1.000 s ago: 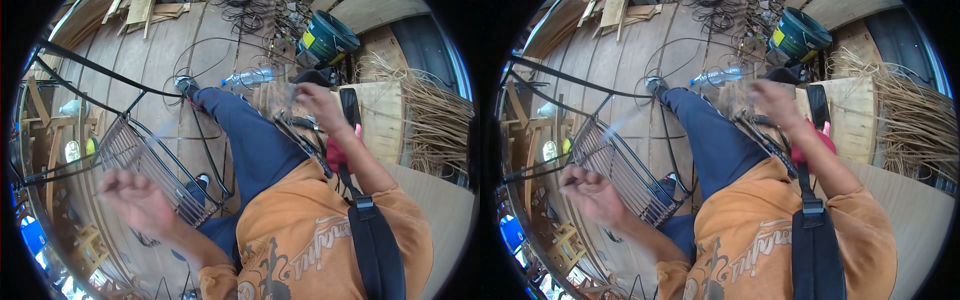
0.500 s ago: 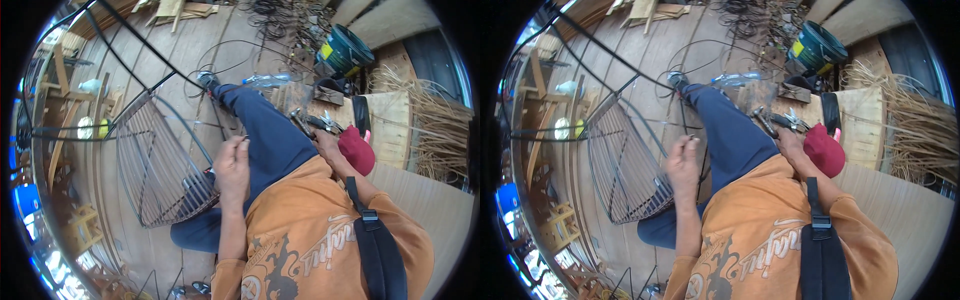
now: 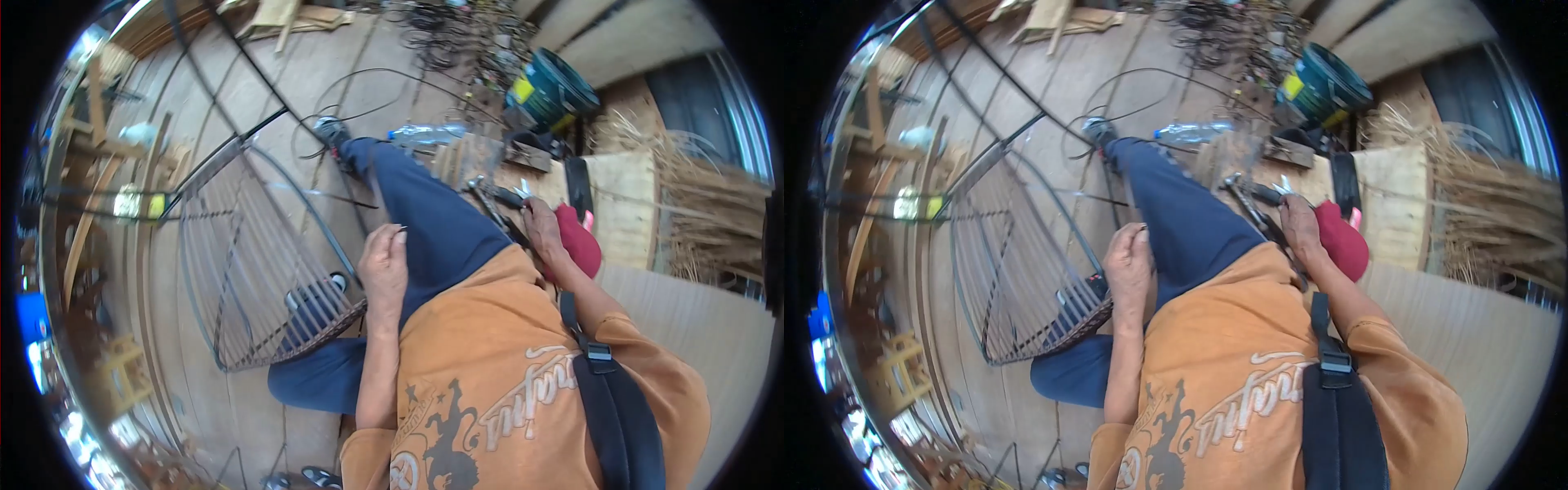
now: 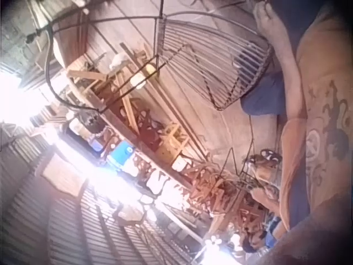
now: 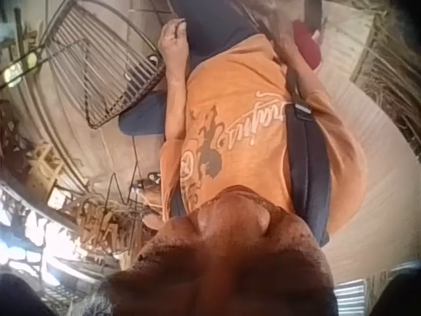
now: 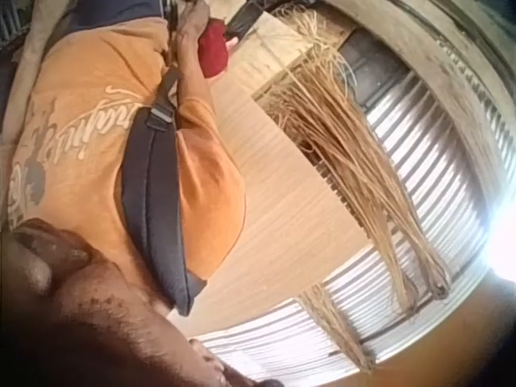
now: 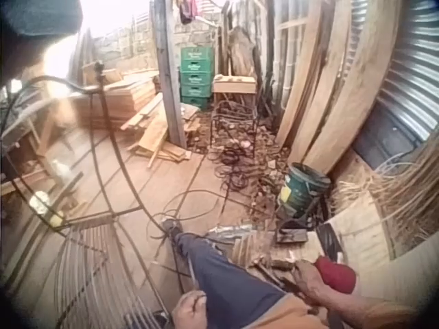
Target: Weaving the seat of a metal chair frame using thin flexible strips.
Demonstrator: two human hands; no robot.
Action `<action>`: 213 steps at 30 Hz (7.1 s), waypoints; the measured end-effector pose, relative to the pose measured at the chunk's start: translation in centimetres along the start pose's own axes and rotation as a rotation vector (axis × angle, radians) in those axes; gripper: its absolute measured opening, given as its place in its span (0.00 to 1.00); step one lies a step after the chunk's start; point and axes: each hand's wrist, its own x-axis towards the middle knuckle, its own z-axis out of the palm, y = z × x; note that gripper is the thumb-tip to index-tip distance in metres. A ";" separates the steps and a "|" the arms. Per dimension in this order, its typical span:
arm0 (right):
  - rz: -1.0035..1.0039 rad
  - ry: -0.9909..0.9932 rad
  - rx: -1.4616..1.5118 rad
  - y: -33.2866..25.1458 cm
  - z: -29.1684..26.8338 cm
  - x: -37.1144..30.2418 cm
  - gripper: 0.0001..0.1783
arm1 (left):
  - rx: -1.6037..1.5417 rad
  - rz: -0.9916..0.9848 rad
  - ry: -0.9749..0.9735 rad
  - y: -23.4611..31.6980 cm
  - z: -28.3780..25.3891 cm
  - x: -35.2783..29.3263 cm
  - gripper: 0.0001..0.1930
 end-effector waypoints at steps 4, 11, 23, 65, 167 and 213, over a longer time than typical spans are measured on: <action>0.095 0.152 -0.286 -1.5 -5.1 -3.5 0.22 | 0.011 -0.025 -0.064 1.1 -0.4 0.2 0.06; 0.226 0.322 -0.614 -1.8 -6.6 -7.3 0.26 | 0.065 0.113 -0.215 3.9 -0.9 0.4 0.06; 0.555 0.155 -0.659 5.5 -15.9 3.1 0.19 | 0.026 0.039 -0.227 2.2 -3.6 0.0 0.07; -0.013 -0.464 0.545 -10.5 -7.8 0.4 0.13 | -0.593 -0.280 0.074 4.4 1.1 0.7 0.12; -0.676 -1.182 0.693 -29.1 4.0 -0.9 0.13 | 0.092 0.005 0.840 4.4 -9.2 -10.5 0.05; 0.076 -0.917 1.224 -33.4 15.4 17.9 0.05 | 0.414 -0.127 0.406 1.2 -9.4 1.8 0.05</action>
